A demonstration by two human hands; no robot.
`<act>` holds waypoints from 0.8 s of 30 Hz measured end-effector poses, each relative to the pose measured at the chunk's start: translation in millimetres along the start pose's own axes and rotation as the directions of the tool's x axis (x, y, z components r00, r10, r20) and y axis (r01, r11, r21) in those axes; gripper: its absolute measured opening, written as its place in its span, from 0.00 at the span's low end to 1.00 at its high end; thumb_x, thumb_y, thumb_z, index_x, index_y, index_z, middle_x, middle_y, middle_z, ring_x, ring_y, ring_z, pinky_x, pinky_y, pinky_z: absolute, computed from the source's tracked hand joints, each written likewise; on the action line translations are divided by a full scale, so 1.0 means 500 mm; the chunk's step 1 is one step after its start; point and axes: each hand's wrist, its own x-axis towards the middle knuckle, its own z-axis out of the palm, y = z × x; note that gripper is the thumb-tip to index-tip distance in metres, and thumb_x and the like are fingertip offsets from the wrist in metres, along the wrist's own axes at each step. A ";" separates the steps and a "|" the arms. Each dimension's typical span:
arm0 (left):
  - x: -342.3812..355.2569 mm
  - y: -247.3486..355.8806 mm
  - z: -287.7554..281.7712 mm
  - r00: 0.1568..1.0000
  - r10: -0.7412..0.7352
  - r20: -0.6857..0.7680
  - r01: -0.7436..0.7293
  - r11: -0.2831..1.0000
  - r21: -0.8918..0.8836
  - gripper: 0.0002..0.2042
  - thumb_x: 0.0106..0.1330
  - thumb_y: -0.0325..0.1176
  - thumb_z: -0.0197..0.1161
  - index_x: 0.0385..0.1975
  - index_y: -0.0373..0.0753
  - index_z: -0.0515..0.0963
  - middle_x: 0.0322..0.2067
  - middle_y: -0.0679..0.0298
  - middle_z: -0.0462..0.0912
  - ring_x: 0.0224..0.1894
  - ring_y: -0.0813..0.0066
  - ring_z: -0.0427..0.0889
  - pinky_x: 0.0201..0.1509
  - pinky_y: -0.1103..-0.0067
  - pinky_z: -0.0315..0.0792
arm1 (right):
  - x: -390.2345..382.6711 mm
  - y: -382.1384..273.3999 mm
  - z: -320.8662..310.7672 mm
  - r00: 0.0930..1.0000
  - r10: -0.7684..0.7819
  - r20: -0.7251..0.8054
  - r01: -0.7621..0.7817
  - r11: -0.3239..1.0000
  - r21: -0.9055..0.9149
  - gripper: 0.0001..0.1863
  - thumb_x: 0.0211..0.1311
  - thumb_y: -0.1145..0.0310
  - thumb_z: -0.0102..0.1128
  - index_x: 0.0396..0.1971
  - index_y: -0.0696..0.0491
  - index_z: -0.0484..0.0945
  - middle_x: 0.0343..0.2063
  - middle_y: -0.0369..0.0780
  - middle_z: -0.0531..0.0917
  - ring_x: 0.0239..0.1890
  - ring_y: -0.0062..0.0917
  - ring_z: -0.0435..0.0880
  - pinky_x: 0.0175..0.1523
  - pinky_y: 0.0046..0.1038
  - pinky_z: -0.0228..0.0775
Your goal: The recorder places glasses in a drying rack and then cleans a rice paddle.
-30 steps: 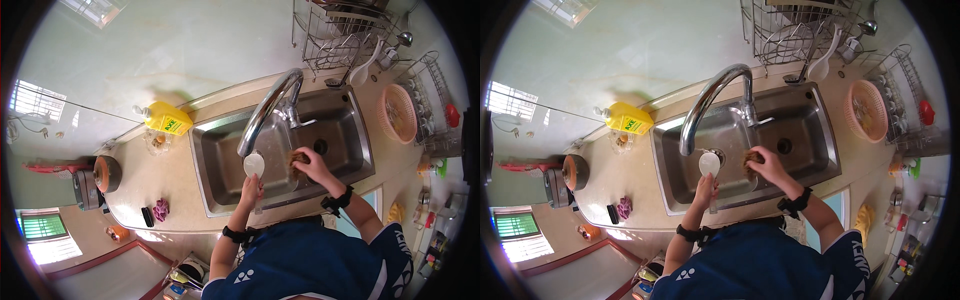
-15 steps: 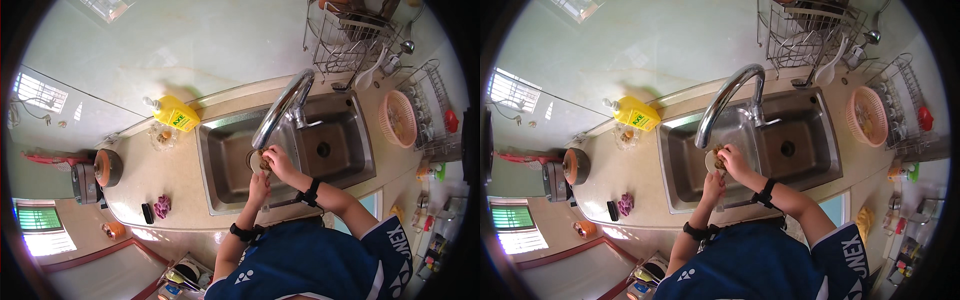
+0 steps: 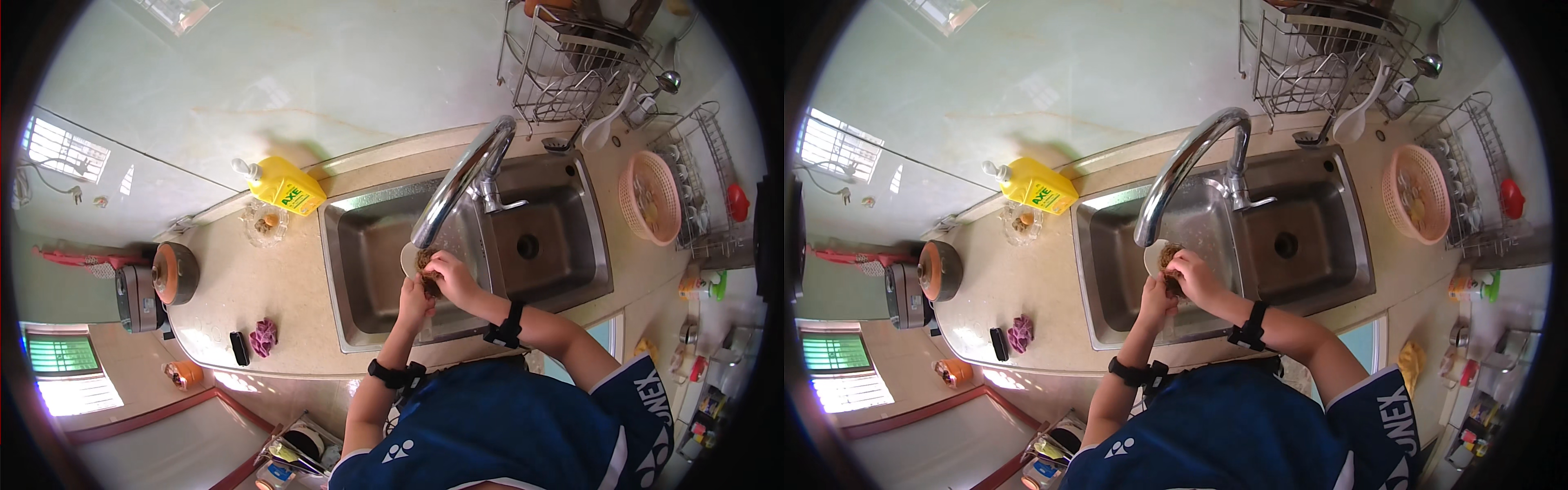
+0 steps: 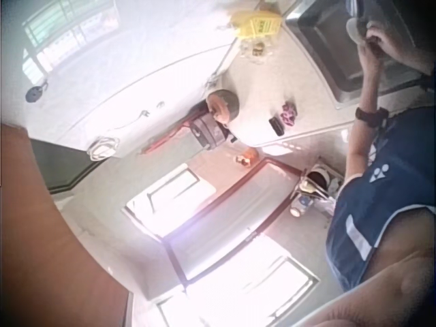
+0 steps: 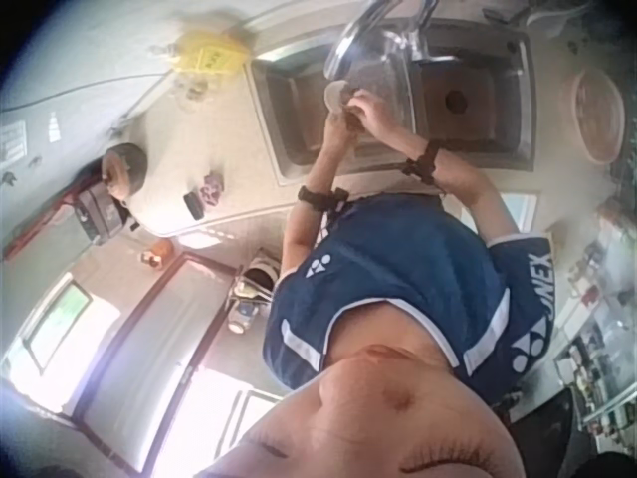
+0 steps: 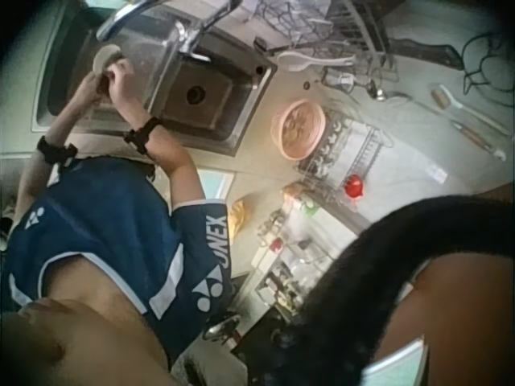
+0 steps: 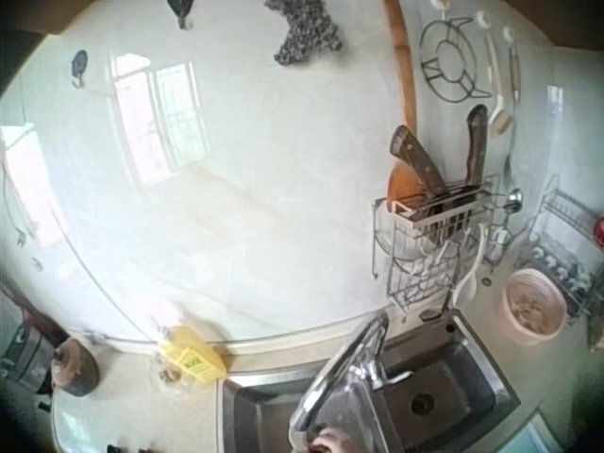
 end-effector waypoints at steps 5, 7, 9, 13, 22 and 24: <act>-0.015 -0.004 0.023 0.999 0.019 0.043 -0.022 0.997 0.079 0.08 0.63 0.42 0.39 0.27 0.45 0.57 0.14 0.70 0.58 0.09 0.85 0.55 0.08 0.87 0.51 | 0.043 0.049 -0.016 1.000 0.012 -0.018 -0.015 0.989 -0.144 0.04 0.39 0.82 0.49 0.19 0.58 0.70 0.26 0.41 0.71 0.30 0.34 0.70 0.34 0.28 0.62; -0.008 -0.001 0.021 1.000 -0.001 0.031 -0.001 0.997 0.076 0.08 0.62 0.42 0.39 0.29 0.47 0.57 0.15 0.71 0.58 0.10 0.86 0.55 0.09 0.88 0.51 | 0.051 0.032 -0.023 0.999 -0.051 0.013 0.053 0.986 -0.158 0.04 0.38 0.82 0.49 0.18 0.58 0.70 0.25 0.40 0.71 0.31 0.34 0.69 0.35 0.29 0.62; -0.002 -0.008 0.014 0.993 0.116 0.022 -0.118 0.984 0.136 0.08 0.62 0.42 0.40 0.28 0.46 0.57 0.14 0.71 0.58 0.10 0.86 0.55 0.09 0.87 0.51 | 0.027 0.019 -0.017 0.998 -0.059 0.028 0.062 0.988 -0.141 0.04 0.38 0.82 0.49 0.18 0.58 0.70 0.25 0.40 0.71 0.31 0.34 0.69 0.35 0.29 0.62; -0.007 -0.015 0.016 0.999 0.039 0.030 -0.042 0.994 0.098 0.08 0.62 0.42 0.39 0.27 0.46 0.57 0.14 0.71 0.58 0.10 0.86 0.56 0.09 0.87 0.52 | 0.026 0.030 -0.022 0.996 -0.065 0.054 0.075 0.977 -0.199 0.04 0.39 0.81 0.49 0.19 0.57 0.70 0.27 0.40 0.71 0.32 0.34 0.68 0.35 0.29 0.61; -0.006 -0.004 0.002 0.996 0.074 0.053 -0.077 0.995 0.063 0.10 0.62 0.43 0.40 0.26 0.44 0.57 0.15 0.70 0.59 0.09 0.84 0.56 0.09 0.85 0.52 | 0.009 0.011 -0.016 0.983 -0.181 0.021 0.182 0.976 -0.124 0.03 0.39 0.80 0.49 0.18 0.57 0.69 0.26 0.41 0.70 0.30 0.34 0.67 0.35 0.30 0.60; -0.012 -0.009 0.004 0.997 0.025 0.079 -0.031 0.997 0.073 0.11 0.62 0.44 0.40 0.26 0.45 0.57 0.15 0.70 0.59 0.09 0.84 0.56 0.08 0.85 0.52 | 0.020 0.031 -0.027 0.986 -0.167 0.027 0.169 0.972 -0.160 0.03 0.39 0.80 0.49 0.19 0.57 0.69 0.27 0.41 0.70 0.30 0.34 0.67 0.35 0.30 0.61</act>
